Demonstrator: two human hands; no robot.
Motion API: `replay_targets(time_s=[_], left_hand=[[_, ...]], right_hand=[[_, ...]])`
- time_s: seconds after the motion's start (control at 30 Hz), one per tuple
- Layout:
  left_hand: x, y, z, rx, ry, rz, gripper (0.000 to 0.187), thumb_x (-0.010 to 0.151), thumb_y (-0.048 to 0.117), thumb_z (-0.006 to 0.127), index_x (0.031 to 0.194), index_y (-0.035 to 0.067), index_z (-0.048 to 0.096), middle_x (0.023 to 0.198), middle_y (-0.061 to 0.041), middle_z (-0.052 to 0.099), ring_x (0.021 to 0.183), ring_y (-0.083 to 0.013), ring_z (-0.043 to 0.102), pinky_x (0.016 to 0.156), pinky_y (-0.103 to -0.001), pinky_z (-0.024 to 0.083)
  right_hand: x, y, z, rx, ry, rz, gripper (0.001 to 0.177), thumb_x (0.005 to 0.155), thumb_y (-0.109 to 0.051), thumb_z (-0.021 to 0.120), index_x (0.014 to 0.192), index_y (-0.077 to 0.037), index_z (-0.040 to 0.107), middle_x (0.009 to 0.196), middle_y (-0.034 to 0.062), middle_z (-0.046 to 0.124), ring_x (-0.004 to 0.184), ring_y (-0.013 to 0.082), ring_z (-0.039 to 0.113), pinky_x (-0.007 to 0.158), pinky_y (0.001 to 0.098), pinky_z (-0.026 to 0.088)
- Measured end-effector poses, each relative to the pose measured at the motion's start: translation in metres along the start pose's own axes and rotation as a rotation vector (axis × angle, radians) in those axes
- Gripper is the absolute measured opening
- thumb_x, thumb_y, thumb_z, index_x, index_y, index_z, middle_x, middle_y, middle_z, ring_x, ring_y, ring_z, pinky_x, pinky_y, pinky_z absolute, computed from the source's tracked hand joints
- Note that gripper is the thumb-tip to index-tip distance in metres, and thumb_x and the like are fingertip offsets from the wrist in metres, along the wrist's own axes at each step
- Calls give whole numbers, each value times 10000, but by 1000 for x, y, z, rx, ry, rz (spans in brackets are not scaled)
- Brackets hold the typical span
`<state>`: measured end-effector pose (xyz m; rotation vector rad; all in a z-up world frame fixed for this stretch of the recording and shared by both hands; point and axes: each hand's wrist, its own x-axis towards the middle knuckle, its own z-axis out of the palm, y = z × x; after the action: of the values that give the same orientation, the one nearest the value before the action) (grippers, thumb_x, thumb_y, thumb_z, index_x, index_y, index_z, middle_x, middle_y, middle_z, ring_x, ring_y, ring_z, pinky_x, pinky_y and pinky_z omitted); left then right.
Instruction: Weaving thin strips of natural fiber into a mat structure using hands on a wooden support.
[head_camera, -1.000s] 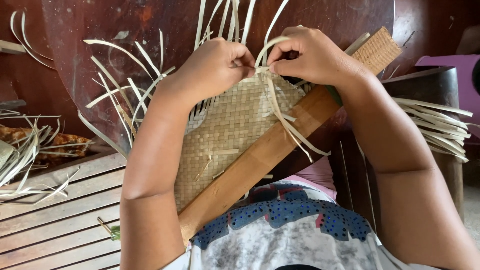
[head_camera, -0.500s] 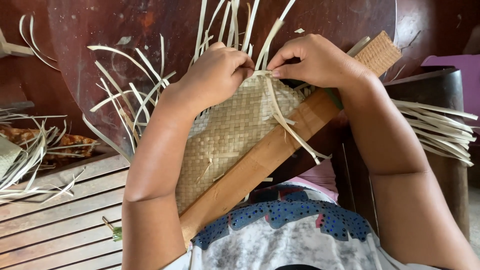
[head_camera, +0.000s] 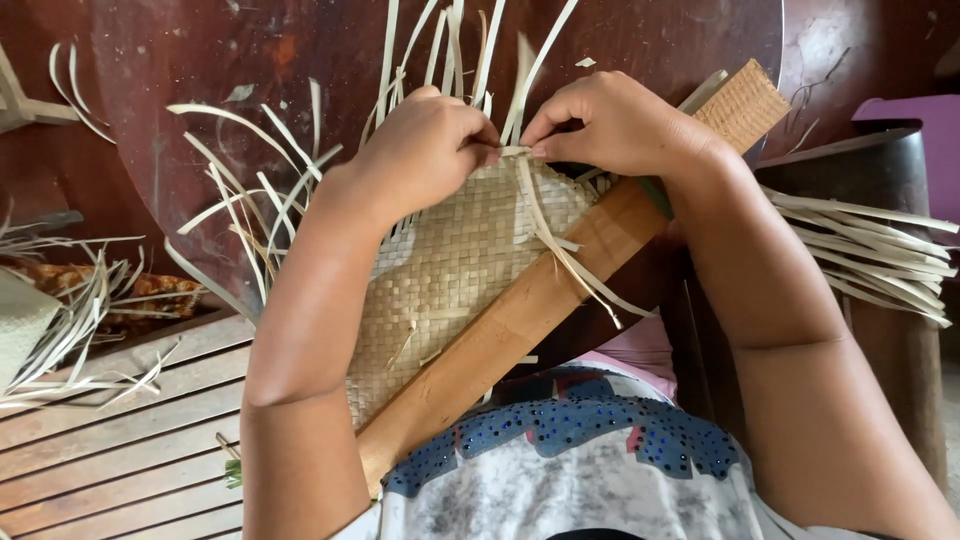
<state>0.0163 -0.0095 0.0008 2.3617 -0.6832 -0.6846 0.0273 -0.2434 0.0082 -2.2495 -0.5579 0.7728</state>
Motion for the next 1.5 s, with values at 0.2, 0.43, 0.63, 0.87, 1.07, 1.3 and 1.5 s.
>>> replay_targets(time_s=[0.2, 0.43, 0.63, 0.87, 1.07, 1.3, 1.5], left_hand=[[3, 30, -30, -22, -138, -223, 225, 949, 191, 573, 916, 156, 792, 956, -36, 758, 1076, -192, 615, 795, -409, 517], [-2, 30, -30, -169, -122, -285, 174, 923, 224, 668, 1009, 148, 798, 952, -4, 783, 767, -127, 675, 704, -309, 519], [1, 14, -18, -200, -88, -237, 149, 933, 239, 704, 960, 117, 784, 772, 0, 736, 527, -90, 509, 541, -288, 418], [-1, 11, -14, -227, -30, -160, 125, 928, 200, 731, 976, 89, 761, 930, -43, 772, 816, -167, 717, 788, -334, 559], [-5, 9, -16, -222, -80, -136, 116, 977, 150, 656, 910, 99, 735, 854, -30, 702, 698, -137, 601, 694, -313, 468], [-11, 14, -27, -214, -160, -165, 201, 1042, 206, 595, 941, 110, 739, 768, -13, 635, 569, -123, 428, 596, -329, 389], [-12, 17, -33, -229, -191, -203, 203, 1034, 220, 604, 917, 143, 752, 775, 9, 630, 645, -125, 467, 639, -316, 405]], right_hand=[[3, 18, -1, -23, 2, -155, 185, 923, -230, 754, 1070, -126, 795, 1059, -11, 788, 989, 125, 718, 861, 297, 492], [6, 3, 3, -25, 20, -6, 211, 944, -344, 711, 958, -160, 813, 1013, -44, 799, 929, 114, 725, 796, 321, 498], [10, 8, 15, -154, 53, -80, 160, 963, -262, 689, 881, -149, 768, 925, -30, 751, 816, 146, 669, 671, 360, 498], [0, -4, 21, -225, 308, -214, 209, 973, -258, 790, 1009, -67, 715, 880, 57, 695, 792, 224, 629, 868, 423, 485], [-4, -34, 32, -264, 438, -360, 147, 1044, -46, 712, 899, -33, 734, 865, 84, 771, 797, 196, 734, 816, 391, 597], [-29, -28, 87, -492, 602, -408, 58, 987, -106, 761, 982, -50, 774, 1045, 102, 718, 929, 302, 633, 804, 421, 555], [-27, -21, 89, -467, 610, -455, 68, 961, -73, 795, 1028, -62, 795, 1082, 111, 669, 938, 305, 612, 819, 434, 557]])
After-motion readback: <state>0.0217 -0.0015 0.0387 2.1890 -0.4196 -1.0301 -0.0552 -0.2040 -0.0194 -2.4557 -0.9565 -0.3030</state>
